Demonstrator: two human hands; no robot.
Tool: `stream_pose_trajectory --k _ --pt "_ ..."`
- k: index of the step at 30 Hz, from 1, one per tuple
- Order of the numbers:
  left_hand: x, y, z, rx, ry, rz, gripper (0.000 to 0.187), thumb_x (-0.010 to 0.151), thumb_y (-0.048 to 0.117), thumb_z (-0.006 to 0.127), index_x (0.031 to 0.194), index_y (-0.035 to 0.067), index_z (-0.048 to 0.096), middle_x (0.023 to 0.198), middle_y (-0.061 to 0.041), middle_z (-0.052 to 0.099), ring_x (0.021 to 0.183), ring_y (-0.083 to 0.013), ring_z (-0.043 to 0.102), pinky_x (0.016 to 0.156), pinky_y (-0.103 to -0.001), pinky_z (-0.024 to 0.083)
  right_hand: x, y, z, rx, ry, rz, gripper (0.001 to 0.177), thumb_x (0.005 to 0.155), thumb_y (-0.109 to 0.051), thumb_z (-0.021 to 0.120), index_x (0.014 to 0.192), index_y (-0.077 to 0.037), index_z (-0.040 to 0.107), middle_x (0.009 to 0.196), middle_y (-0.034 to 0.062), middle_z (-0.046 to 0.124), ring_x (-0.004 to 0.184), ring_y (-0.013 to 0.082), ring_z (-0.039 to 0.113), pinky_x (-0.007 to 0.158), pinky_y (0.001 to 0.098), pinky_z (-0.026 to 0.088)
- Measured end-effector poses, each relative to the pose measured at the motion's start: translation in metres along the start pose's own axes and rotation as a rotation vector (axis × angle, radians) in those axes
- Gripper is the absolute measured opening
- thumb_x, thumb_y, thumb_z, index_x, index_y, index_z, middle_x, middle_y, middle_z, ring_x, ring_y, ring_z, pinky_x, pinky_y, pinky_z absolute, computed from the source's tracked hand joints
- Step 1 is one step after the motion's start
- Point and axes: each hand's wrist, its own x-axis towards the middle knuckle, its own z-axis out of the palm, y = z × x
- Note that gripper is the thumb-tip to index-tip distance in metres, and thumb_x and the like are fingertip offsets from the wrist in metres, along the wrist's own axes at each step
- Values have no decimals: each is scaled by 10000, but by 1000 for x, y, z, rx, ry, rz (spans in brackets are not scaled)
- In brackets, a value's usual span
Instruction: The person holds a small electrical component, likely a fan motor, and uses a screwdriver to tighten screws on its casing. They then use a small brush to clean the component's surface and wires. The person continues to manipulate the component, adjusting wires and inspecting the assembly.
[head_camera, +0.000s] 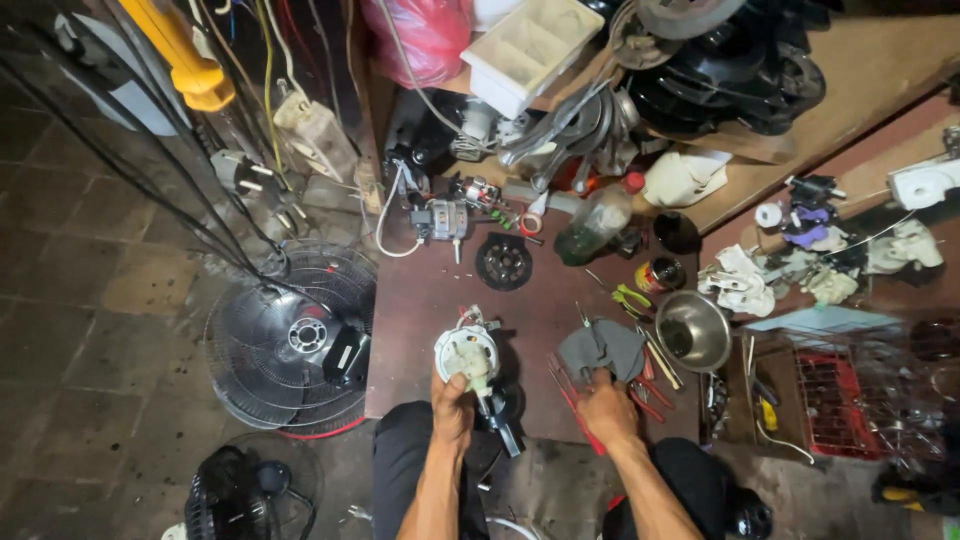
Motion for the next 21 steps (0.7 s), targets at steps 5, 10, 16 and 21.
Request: stream_pose_trajectory --k 5,10,16,21 --pt "1 0 -1 -3 14 -27 930 619 365 844 1408 53 464 1190 -143 648 1031 -264 626 882 -369 515 -14 17 -16 289 -103 150 496 899 -226 417 1356 -168 598 1417 88 601 1292 307 562 1067 414 420" --pt "0 4 3 12 -3 -12 910 636 378 831 1404 51 469 1210 -145 641 1058 -265 618 898 -373 508 -52 34 -39 407 -219 222 361 987 -311 544 1252 -135 717 995 84 784 566 169 522 455 294 374" --pt "-1 5 5 19 -17 -13 935 611 382 847 1395 49 461 1204 -156 635 1047 -270 614 887 -372 524 -73 55 -47 648 -333 243 257 1026 -212 521 1095 2 646 910 129 657 544 200 577 491 328 539" --pt "-1 1 -2 -3 -17 -4 866 665 350 832 1396 56 474 1178 -124 651 1031 -254 628 887 -359 516 -88 31 -83 -220 -283 152 366 928 -411 545 1111 -154 731 1135 143 746 1114 372 683 877 439 499"
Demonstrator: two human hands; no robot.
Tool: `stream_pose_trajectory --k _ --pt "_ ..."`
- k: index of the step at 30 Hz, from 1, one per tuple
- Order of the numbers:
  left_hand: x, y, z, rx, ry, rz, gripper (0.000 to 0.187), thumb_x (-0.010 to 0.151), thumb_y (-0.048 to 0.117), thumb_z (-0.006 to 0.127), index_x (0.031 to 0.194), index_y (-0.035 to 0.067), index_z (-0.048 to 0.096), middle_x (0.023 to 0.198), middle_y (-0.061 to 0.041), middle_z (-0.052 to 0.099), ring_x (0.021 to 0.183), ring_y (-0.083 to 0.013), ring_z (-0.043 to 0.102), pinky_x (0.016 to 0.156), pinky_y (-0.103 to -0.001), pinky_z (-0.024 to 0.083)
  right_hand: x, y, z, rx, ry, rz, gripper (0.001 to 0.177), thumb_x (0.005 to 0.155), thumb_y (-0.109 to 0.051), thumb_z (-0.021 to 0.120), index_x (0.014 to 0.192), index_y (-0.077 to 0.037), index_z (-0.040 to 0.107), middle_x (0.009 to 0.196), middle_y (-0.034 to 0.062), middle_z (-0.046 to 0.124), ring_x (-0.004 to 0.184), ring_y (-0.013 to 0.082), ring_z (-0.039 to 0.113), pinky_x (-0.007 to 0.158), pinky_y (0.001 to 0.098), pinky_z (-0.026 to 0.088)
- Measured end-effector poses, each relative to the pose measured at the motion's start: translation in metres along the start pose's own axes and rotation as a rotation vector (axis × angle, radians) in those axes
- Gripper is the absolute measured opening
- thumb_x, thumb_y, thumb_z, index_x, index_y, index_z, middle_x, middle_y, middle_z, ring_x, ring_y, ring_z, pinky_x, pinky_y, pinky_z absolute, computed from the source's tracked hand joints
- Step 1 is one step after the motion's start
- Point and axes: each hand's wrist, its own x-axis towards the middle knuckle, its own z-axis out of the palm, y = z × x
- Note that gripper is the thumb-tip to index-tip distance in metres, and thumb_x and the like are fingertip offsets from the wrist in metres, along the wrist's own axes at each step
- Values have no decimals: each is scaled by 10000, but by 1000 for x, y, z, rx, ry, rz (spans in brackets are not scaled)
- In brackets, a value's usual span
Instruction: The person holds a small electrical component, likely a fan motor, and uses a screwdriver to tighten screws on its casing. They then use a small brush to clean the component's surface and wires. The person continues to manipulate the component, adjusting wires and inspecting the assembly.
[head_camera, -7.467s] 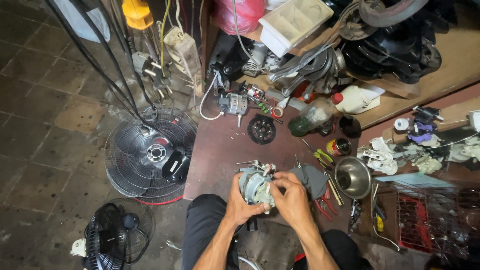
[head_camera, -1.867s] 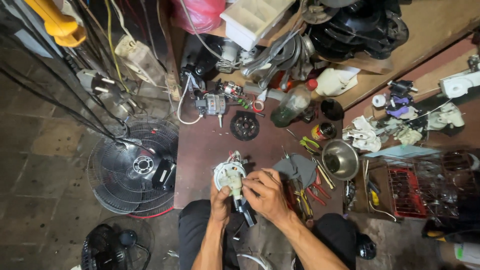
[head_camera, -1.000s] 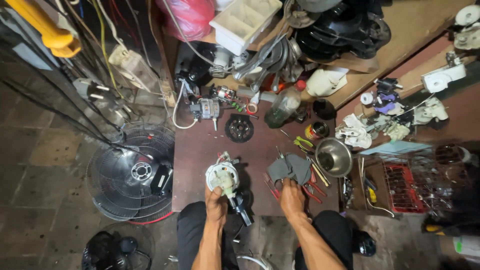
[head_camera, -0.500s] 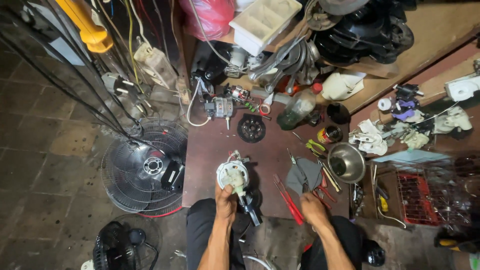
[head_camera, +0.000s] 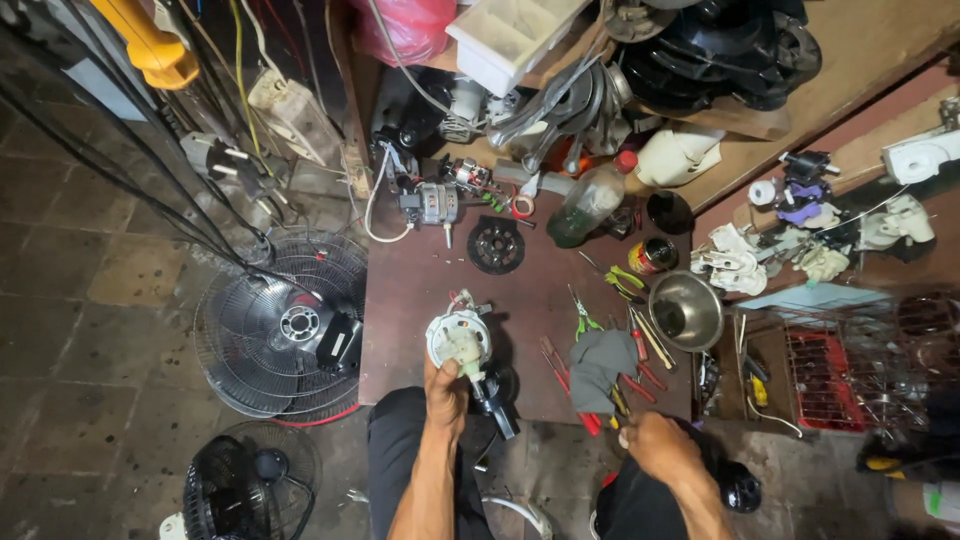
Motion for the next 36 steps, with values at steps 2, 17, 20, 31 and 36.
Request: stream_pose_trajectory --k 2,17,20,31,36 --pt "1 0 -2 -9 3 -1 870 673 348 825 1409 50 469 1201 -130 647 1054 -260 625 908 -365 508 40 28 18 183 10 -60 349 932 -348 593 1165 -123 725 1170 115 757 1105 310 697 878 393 501" --pt "0 -5 -4 -32 -1 -5 859 679 333 827 1404 33 477 1174 -133 662 1015 -255 641 872 -358 520 -17 51 -31 529 24 3 769 803 -527 622 1474 -166 518 1535 35 503 1401 252 509 1124 407 418" --pt "2 -5 -1 -31 0 13 874 672 333 828 1409 32 467 1175 -135 651 1011 -254 636 868 -360 521 -24 53 -42 272 114 -42 714 854 -624 509 1448 -230 541 1503 1 534 1383 239 530 1121 390 420" --pt "2 -2 0 -31 -8 11 871 679 341 823 1413 36 468 1199 -137 652 1043 -258 630 894 -373 514 -76 6 -84 -45 525 -132 459 972 -466 398 1371 -355 596 1298 -11 655 1173 284 649 907 499 567" --pt "0 1 3 -23 -14 12 894 666 333 816 1423 37 443 1223 -146 625 1064 -264 610 908 -368 500 -69 1 -75 -133 469 -209 388 954 -349 500 1332 -385 580 1118 105 649 1034 406 676 805 544 533"
